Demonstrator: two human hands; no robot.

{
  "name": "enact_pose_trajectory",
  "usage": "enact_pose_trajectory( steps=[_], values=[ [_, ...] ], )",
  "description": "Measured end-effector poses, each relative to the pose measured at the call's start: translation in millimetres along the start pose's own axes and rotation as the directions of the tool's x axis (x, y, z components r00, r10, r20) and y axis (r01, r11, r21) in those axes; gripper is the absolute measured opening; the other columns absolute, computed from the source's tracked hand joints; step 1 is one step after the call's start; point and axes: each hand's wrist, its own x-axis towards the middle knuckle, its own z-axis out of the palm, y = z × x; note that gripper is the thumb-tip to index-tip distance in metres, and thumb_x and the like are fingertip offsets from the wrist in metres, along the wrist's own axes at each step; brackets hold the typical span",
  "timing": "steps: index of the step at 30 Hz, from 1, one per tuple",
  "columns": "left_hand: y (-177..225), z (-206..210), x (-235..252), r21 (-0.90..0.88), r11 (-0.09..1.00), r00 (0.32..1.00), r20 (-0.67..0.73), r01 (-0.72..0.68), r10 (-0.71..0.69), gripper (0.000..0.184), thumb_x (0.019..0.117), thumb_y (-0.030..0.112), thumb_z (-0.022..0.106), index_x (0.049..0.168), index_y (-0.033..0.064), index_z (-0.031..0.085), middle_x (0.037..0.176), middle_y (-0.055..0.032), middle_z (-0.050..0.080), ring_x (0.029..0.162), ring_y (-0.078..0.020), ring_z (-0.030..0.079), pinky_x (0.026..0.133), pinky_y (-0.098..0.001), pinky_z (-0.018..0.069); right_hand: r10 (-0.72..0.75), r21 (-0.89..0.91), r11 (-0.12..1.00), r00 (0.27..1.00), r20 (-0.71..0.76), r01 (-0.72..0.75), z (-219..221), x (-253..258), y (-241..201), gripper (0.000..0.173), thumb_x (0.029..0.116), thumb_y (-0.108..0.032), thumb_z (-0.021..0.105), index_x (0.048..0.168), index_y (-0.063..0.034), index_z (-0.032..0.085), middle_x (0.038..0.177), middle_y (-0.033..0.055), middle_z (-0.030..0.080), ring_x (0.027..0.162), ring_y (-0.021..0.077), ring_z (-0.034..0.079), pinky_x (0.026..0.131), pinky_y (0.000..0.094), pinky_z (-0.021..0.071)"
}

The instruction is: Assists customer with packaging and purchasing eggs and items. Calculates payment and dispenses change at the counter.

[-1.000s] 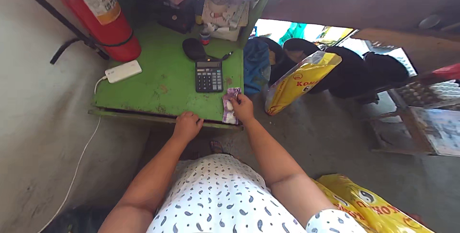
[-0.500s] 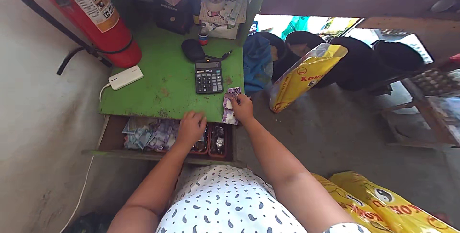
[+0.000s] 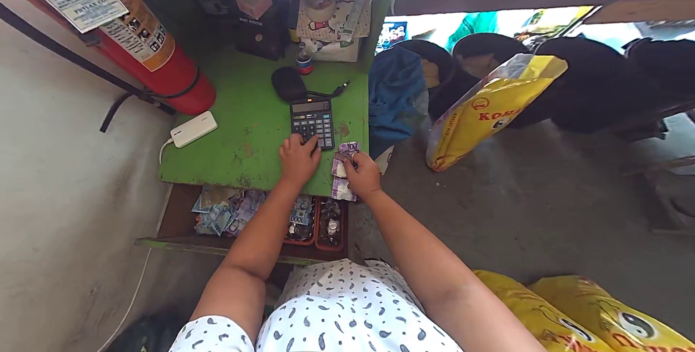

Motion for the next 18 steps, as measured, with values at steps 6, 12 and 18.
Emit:
enact_pose_trajectory(
  steps=[6,12,18],
  values=[
    [-23,-12,-19,0.039,0.987,0.983,-0.103,0.158,-0.153,0.036,0.0927,0.020,0.060,0.126,0.0207,0.074,0.121,-0.0231,0.058,0.109,-0.0423,0.055,0.086,-0.0590,0.0452,-0.008,0.023,1.000,1.000,0.029,0.007,-1,2,-1,0.024,0.1018,-0.014,0.060,0.091,0.0044,0.070,0.104,0.0207,0.068,0.100,0.0345,0.067,0.089,0.0527,0.0546],
    [-18,-9,-29,0.095,0.988,0.988,-0.106,0.124,-0.114,0.036,0.0911,0.021,0.057,0.121,0.0209,0.076,0.124,-0.0235,0.057,0.113,-0.0428,0.054,0.090,-0.0599,0.0428,-0.005,0.030,1.000,1.000,0.030,0.004,-2,1,0,0.024,0.1025,-0.016,0.059,0.094,0.0036,0.071,0.105,0.0203,0.067,0.100,0.0340,0.067,0.089,0.0522,0.0547],
    [-14,-13,-30,0.116,0.985,0.990,-0.081,0.125,-0.116,0.036,0.0915,0.020,0.057,0.123,0.0209,0.075,0.126,-0.0226,0.057,0.114,-0.0418,0.054,0.090,-0.0586,0.0428,-0.010,0.029,1.000,1.000,0.021,0.009,-2,0,0,0.024,0.1028,-0.015,0.059,0.095,0.0042,0.071,0.104,0.0203,0.068,0.101,0.0337,0.067,0.091,0.0513,0.0546]
  ],
)
